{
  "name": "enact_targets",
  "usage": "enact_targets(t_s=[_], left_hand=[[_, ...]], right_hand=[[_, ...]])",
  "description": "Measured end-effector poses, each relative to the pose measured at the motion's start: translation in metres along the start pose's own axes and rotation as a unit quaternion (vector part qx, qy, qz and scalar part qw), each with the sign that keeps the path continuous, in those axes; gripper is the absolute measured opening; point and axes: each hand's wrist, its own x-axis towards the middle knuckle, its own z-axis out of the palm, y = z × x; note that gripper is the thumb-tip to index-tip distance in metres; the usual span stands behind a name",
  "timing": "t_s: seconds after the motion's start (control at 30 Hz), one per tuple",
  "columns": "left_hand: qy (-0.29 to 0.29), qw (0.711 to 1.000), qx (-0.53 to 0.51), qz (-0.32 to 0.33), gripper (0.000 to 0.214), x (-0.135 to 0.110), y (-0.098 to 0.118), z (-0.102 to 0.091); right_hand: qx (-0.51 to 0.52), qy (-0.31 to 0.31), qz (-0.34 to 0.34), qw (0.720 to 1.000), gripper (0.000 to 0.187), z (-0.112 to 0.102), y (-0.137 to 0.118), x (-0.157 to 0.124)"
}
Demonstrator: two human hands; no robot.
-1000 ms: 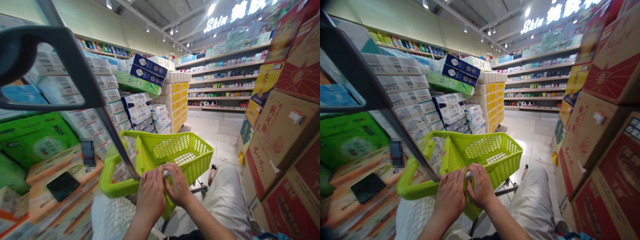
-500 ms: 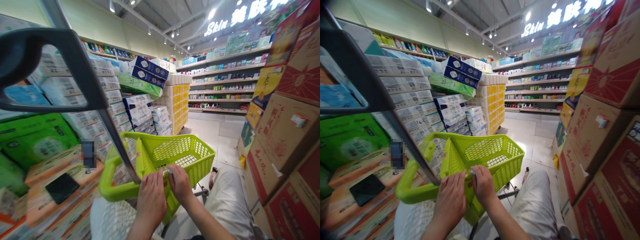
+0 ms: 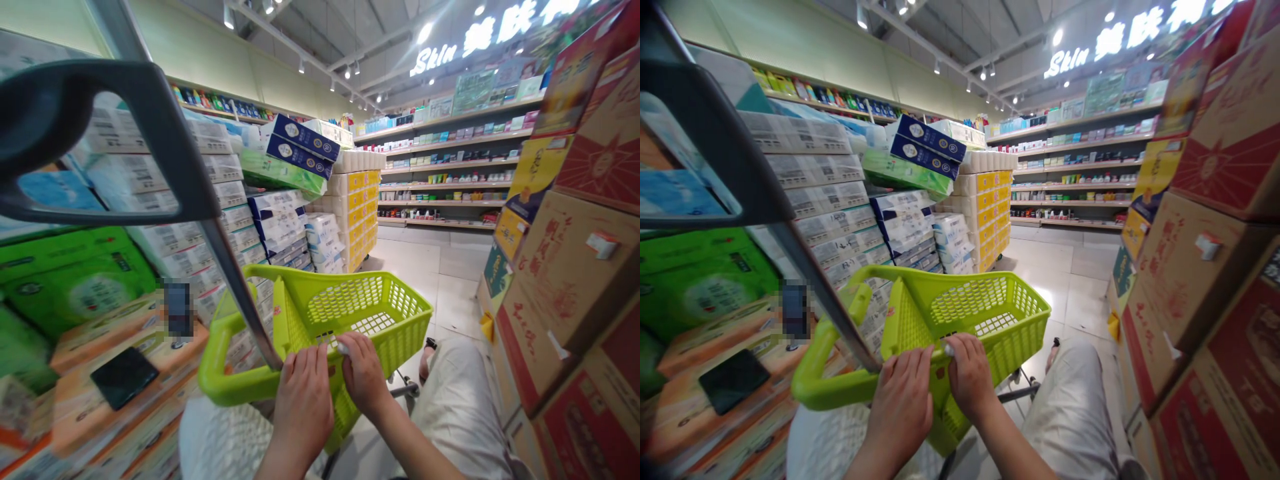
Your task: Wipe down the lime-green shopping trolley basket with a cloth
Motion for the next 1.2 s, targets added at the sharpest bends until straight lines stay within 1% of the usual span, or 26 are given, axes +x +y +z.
enact_targets(t_s=[0.07, 0.13, 0.23, 0.33, 0.43, 0.47, 0.53, 0.63, 0.73, 0.83, 0.87, 0.93, 1.03, 1.1, 1.2], left_hand=[[0.004, 1.000, 0.001, 0.000, 0.050, 0.000, 0.000, 0.001], [0.011, 1.000, 0.002, -0.002, 0.048, 0.001, 0.000, 0.003], [0.021, 1.000, 0.003, 0.000, 0.045, 0.002, -0.001, 0.005], [0.028, 1.000, 0.003, 0.007, 0.047, 0.001, -0.001, 0.005], [0.031, 0.999, 0.001, 0.008, 0.050, 0.001, -0.001, 0.005], [0.031, 1.000, 0.002, 0.005, 0.050, 0.001, -0.001, 0.005], [0.032, 0.999, 0.005, -0.001, 0.049, 0.001, 0.000, 0.005], [0.040, 0.999, 0.009, 0.002, 0.046, 0.001, 0.000, 0.006], [0.040, 0.999, 0.006, 0.009, 0.047, 0.000, -0.002, 0.005], [0.020, 1.000, 0.002, 0.005, 0.049, 0.000, -0.002, 0.004], [0.014, 1.000, 0.001, 0.002, 0.049, 0.000, -0.002, 0.003], [0.011, 1.000, 0.001, -0.001, 0.049, 0.000, -0.002, 0.003], [0.019, 1.000, 0.006, -0.001, 0.046, 0.001, -0.002, 0.005], [0.025, 1.000, 0.009, 0.002, 0.044, 0.001, -0.002, 0.007], [0.028, 1.000, 0.008, 0.006, 0.046, 0.000, -0.003, 0.008]], right_hand=[[-0.013, 0.020, 0.026, 0.999, 0.040, 0.004, -0.002, -0.001], [-0.011, 0.034, 0.037, 0.999, 0.038, 0.009, -0.010, 0.000], [0.009, 0.025, 0.018, 0.999, 0.038, 0.012, -0.016, 0.001], [-0.002, 0.008, 0.004, 1.000, 0.041, 0.005, -0.004, 0.000], [-0.052, 0.030, 0.038, 0.997, 0.042, 0.000, 0.009, -0.002], [-0.062, 0.036, 0.049, 0.996, 0.042, 0.000, 0.009, -0.002], [-0.057, 0.038, 0.051, 0.996, 0.042, 0.004, 0.002, -0.002], [-0.020, 0.024, 0.024, 0.999, 0.043, 0.011, -0.010, -0.001], [-0.010, -0.001, 0.007, 1.000, 0.043, 0.007, -0.003, -0.002], [-0.043, 0.009, 0.036, 0.998, 0.042, -0.002, 0.013, -0.003], [-0.053, 0.019, 0.053, 0.997, 0.042, -0.003, 0.015, -0.004], [-0.052, 0.030, 0.070, 0.996, 0.041, -0.002, 0.011, -0.003], [-0.011, 0.020, 0.047, 0.999, 0.040, 0.006, -0.007, 0.000], [0.017, 0.003, 0.020, 1.000, 0.040, 0.008, -0.013, 0.001], [0.006, -0.010, 0.007, 1.000, 0.040, 0.003, -0.003, 0.000]])
